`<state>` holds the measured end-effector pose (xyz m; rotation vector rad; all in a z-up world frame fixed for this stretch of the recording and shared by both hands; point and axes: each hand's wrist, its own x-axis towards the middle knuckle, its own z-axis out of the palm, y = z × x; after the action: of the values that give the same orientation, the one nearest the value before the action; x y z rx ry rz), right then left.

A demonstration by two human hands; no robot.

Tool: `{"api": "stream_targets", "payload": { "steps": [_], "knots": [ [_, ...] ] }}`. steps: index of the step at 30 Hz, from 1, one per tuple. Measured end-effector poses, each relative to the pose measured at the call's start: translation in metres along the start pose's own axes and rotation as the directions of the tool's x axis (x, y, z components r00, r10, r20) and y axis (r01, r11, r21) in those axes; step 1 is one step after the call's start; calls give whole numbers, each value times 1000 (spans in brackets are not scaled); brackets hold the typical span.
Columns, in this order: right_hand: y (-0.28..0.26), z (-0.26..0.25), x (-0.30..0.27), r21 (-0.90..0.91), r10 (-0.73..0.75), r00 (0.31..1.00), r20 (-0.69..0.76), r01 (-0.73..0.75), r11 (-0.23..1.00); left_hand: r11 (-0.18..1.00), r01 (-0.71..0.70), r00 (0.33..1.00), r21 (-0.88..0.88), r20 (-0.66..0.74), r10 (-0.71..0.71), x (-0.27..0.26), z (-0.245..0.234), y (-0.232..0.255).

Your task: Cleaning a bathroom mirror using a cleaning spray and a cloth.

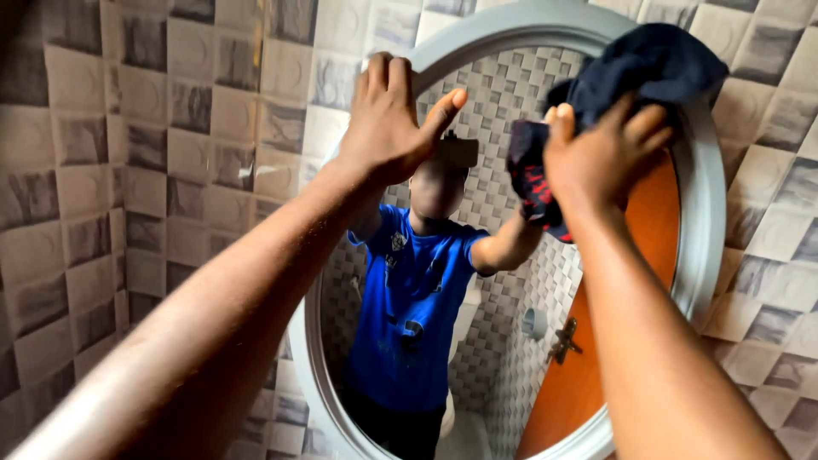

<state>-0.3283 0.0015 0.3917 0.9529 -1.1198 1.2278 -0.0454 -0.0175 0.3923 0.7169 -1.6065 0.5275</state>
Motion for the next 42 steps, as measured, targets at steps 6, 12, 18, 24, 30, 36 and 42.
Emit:
{"api": "stream_targets", "payload": {
  "steps": [6, 12, 18, 24, 30, 36, 42],
  "knots": [
    [-138, -60, 33, 602, 330, 674, 661, -739, 303, 956, 69, 994, -285, -61, -90, 4, 2, -6],
    [-130, -9, -10, 236, -443, 858, -260, 501, 832, 953, 145, 989, -266, 69, -132, 18, -5, 3],
    [-5, 9, 39, 39, -363, 919, 152, 362, 932, 996, -94, 995, 5, -31, 94, 38, 23, 49],
    [70, -43, -24, -75, -12, 973, 230, 30, 997, 975, -201, 979, 94, -19, 203, 39, 53, 23],
    [53, -35, -18, 165, 94, 985, 148, -119, 979, 979, -189, 981, 78, -24, 191, 32, 52, 28],
    [22, -3, 23, 289, -47, 998, 52, 30, 957, 986, -148, 988, 83, -30, 150, 24, 58, 34],
    [-3, -16, 41, 301, -218, 966, 138, 169, 939, 986, -152, 985, 69, -69, 157, 22, 58, 29]
  ]
}}
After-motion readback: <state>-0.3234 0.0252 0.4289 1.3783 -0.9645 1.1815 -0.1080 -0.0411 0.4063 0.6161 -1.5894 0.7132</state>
